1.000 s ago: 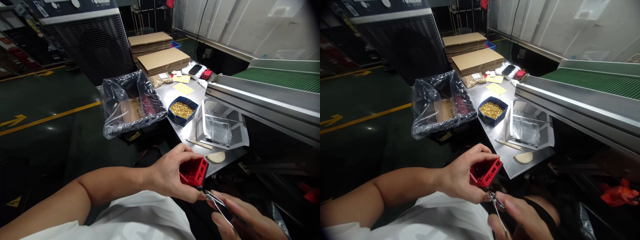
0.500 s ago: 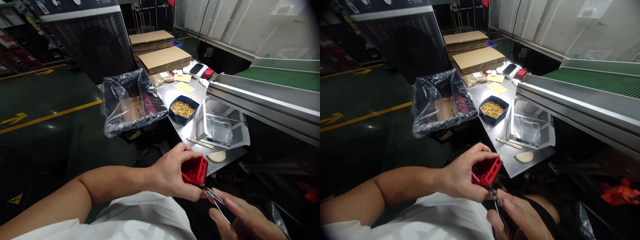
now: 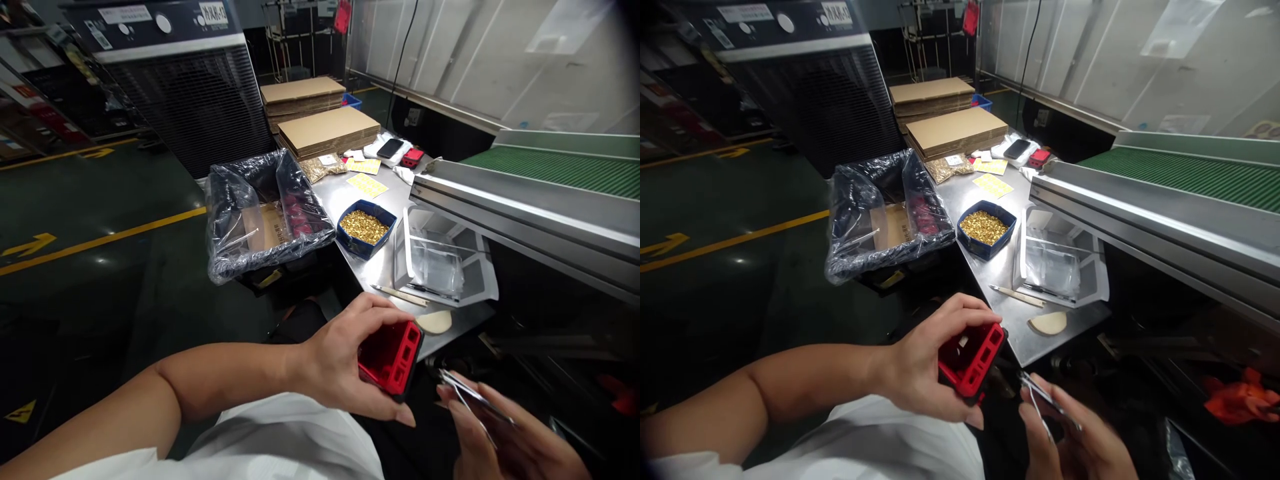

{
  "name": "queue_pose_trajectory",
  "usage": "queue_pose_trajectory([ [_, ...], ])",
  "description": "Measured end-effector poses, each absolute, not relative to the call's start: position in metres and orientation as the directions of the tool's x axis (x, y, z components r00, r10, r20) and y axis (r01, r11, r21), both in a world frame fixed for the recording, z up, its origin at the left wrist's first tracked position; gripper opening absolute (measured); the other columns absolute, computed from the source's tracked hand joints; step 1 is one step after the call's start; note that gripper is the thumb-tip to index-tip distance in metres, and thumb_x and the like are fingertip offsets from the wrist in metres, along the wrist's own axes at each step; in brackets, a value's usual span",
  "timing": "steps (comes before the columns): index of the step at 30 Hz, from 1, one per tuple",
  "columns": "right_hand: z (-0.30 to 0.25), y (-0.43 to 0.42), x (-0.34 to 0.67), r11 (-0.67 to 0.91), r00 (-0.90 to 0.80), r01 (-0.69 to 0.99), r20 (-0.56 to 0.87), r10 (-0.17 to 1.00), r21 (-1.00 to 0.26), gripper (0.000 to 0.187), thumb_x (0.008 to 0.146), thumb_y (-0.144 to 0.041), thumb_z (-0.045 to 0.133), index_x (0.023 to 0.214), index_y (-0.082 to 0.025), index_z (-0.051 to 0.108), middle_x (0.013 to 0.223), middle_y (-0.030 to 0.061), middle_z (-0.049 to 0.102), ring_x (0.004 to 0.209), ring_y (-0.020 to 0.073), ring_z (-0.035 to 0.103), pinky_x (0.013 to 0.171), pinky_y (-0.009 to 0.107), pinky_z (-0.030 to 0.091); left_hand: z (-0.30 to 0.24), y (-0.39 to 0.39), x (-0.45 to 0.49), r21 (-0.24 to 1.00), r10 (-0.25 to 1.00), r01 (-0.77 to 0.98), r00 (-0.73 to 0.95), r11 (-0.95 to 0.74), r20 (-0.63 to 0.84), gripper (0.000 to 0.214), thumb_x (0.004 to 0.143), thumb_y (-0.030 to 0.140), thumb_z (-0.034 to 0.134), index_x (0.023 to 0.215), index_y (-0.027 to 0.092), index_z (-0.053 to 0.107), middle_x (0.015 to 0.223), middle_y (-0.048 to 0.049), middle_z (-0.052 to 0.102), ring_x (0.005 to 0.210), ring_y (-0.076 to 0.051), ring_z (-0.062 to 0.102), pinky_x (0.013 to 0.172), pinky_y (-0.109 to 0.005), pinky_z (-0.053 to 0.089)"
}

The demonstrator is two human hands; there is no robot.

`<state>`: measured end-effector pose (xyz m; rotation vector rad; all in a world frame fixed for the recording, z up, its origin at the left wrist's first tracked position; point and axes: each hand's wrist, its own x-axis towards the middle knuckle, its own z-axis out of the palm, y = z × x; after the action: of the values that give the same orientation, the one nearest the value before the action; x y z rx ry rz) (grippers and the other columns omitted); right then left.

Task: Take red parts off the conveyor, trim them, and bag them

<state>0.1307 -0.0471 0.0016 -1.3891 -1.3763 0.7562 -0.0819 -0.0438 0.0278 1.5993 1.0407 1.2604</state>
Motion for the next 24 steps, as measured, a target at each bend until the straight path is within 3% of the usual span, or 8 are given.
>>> queue_pose_trajectory([
  [3,-0.031,-0.030,0.124,0.001,0.267,0.282,0.080,0.960,-0.959,0.057,0.073,-0.045,0.080,0.121,-0.016,0.063,0.097,0.0102,0.073,0.085,0.0230,0.071,0.080,0.036,0.060,0.027,-0.041,-0.081,0.890,0.902,0.158,0.151,-0.427,0.405,0.103,0.049,0.042,0.097,0.137,0.016,0.050,0.125,-0.0152,0.051,0.114,-0.027,0.055,0.101,-0.036,0.051],
  [7,-0.109,-0.005,0.140,-0.107,0.173,0.210,-0.071,0.982,-0.972,0.064,0.073,-0.051,0.077,0.122,-0.015,0.058,0.100,0.0108,0.072,0.091,0.0233,0.070,0.086,0.038,0.057,0.008,-0.039,-0.084,0.836,0.874,0.258,0.181,-0.485,0.451,0.105,0.046,0.055,0.095,0.133,0.018,0.048,0.111,-0.0111,0.058,0.097,-0.023,0.058,0.087,-0.034,0.054],
  [9,-0.144,0.001,0.153,-0.089,0.163,0.359,-0.031,0.986,-0.929,0.059,0.075,-0.058,0.073,0.117,-0.017,0.061,0.098,0.0102,0.071,0.084,0.0224,0.069,0.081,0.038,0.057,-0.011,-0.043,-0.090,0.860,0.917,0.327,0.221,-0.391,0.333,0.102,0.049,0.062,0.091,0.132,0.020,0.049,0.105,-0.0087,0.056,0.090,-0.022,0.056,0.081,-0.035,0.054],
  [13,-0.177,0.004,0.174,0.038,0.067,0.672,0.113,0.991,-0.739,0.054,0.082,-0.065,0.061,0.103,-0.015,0.065,0.095,0.0106,0.063,0.075,0.0207,0.062,0.077,0.039,0.053,-0.064,-0.059,-0.106,0.897,0.962,0.442,0.253,-0.019,-0.104,0.078,0.066,0.061,0.082,0.134,0.031,0.055,0.111,-0.0056,0.048,0.097,-0.021,0.054,0.088,-0.036,0.050],
  [16,-0.171,0.006,0.183,0.041,-0.032,0.701,0.027,0.999,-0.712,0.051,0.084,-0.064,0.057,0.100,-0.016,0.063,0.093,0.0097,0.063,0.071,0.0202,0.061,0.073,0.038,0.053,-0.101,-0.077,-0.114,0.875,0.921,0.434,0.208,0.216,-0.330,0.068,0.063,0.054,0.085,0.124,0.032,0.062,0.110,-0.0038,0.046,0.097,-0.021,0.051,0.087,-0.034,0.046],
  [19,-0.152,0.011,0.188,-0.012,-0.016,0.695,-0.032,0.999,-0.719,0.051,0.081,-0.066,0.061,0.099,-0.019,0.063,0.091,0.0075,0.065,0.074,0.0209,0.063,0.072,0.036,0.053,-0.125,-0.091,-0.113,0.873,0.897,0.345,0.152,0.345,-0.415,0.058,0.067,0.053,0.080,0.117,0.028,0.065,0.105,-0.0019,0.047,0.091,-0.018,0.048,0.085,-0.032,0.042],
  [22,-0.137,0.013,0.190,-0.068,0.162,0.654,0.052,0.985,-0.754,0.058,0.078,-0.067,0.064,0.110,-0.018,0.060,0.093,0.0076,0.066,0.081,0.0217,0.065,0.074,0.035,0.053,-0.137,-0.100,-0.103,0.864,0.882,0.257,0.076,0.434,-0.466,0.044,0.076,0.052,0.069,0.110,0.024,0.064,0.102,-0.0010,0.048,0.091,-0.017,0.047,0.086,-0.032,0.041],
  [24,-0.134,0.011,0.191,-0.031,0.143,0.658,0.085,0.986,-0.753,0.064,0.076,-0.074,0.059,0.106,-0.017,0.062,0.088,0.0089,0.067,0.077,0.0232,0.065,0.069,0.036,0.054,-0.144,-0.101,-0.094,0.832,0.844,0.172,0.012,0.527,-0.537,0.039,0.078,0.046,0.065,0.109,0.022,0.060,0.099,-0.0007,0.049,0.089,-0.016,0.050,0.084,-0.031,0.043],
])
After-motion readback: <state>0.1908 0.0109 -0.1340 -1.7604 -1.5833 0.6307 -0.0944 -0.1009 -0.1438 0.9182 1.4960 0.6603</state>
